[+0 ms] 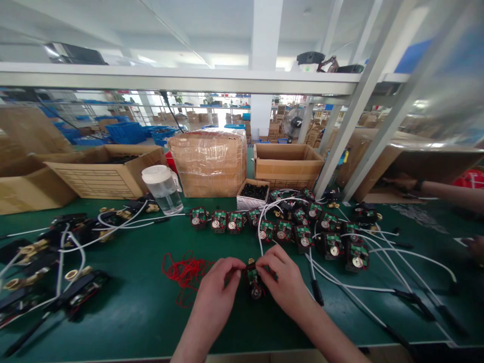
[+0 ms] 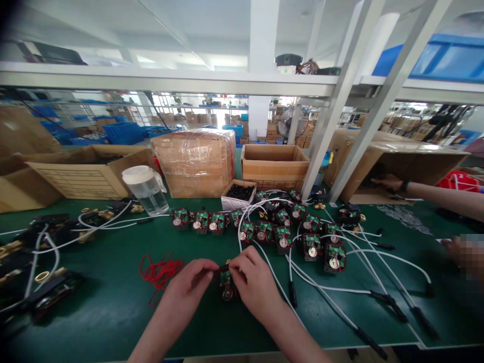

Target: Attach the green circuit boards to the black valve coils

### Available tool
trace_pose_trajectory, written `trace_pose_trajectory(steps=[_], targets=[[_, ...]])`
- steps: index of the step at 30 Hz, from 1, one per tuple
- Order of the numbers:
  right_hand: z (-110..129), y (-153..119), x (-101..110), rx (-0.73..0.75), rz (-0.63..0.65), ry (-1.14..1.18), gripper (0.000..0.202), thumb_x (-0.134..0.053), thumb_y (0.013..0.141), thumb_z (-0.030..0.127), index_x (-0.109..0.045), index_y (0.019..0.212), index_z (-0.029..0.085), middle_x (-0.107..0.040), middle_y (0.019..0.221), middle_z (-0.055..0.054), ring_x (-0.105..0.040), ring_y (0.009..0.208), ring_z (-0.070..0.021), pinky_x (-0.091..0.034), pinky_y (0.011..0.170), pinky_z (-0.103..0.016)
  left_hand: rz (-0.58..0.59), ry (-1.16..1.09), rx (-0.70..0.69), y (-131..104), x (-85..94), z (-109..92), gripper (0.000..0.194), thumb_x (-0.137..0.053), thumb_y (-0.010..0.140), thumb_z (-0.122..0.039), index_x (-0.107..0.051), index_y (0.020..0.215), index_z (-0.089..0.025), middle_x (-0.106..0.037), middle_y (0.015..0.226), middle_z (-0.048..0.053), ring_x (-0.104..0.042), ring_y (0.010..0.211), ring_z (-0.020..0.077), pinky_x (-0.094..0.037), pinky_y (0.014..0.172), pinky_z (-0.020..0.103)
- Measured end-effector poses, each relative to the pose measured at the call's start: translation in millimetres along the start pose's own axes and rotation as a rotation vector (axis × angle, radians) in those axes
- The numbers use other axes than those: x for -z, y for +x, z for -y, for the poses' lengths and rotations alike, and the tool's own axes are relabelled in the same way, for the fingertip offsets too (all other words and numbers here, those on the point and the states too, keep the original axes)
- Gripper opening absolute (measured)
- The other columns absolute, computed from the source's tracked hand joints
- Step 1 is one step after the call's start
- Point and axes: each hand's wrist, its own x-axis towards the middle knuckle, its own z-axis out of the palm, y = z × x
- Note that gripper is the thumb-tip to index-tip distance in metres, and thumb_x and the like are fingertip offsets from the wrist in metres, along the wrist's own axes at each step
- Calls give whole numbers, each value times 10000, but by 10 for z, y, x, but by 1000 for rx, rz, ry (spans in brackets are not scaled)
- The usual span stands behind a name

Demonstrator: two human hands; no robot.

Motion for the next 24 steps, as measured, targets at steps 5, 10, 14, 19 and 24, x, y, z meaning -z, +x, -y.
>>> trace_pose_trajectory(steps=[5, 10, 14, 19, 24], targets=[[5, -2, 17, 12, 10, -25, 159, -582, 927, 58, -650, 918, 201, -559, 927, -34, -598, 828, -156, -483, 728, -252, -69, -8, -13, -46, -89, 34, 125, -593, 833, -309, -704, 868, -264, -699, 906, 18, -670, 894, 225, -508, 823, 349], [8, 1, 42, 21, 25, -62, 155, -558, 946, 87, -645, 923, 212, -568, 934, -36, -606, 816, -164, -492, 724, -266, -176, 38, -56, -73, -155, 51, 73, -600, 811, -252, -668, 784, -256, -670, 869, 7, -657, 861, 219, -499, 817, 359], [16, 12, 54, 20, 31, -79, 155, -543, 954, 105, -642, 920, 221, -567, 929, -36, -604, 808, -170, -494, 715, -280, -193, 40, -36, -89, -164, 60, 78, -602, 813, -261, -672, 778, -259, -677, 854, 7, -661, 849, 226, -508, 801, 364], [53, 22, 51, 1, 52, -70, 156, -542, 948, 98, -626, 901, 221, -554, 926, -37, -603, 823, -175, -492, 720, -285, -157, -24, -1, -93, -172, 101, 126, -590, 841, -275, -700, 901, -262, -712, 908, 16, -683, 869, 224, -540, 830, 376], [64, 23, 54, -7, 55, -82, 158, -545, 940, 85, -615, 895, 219, -547, 931, -36, -592, 818, -175, -481, 728, -293, -112, -38, 3, -68, -157, 77, 182, -588, 853, -308, -740, 941, -258, -722, 941, 34, -690, 910, 228, -543, 855, 384]])
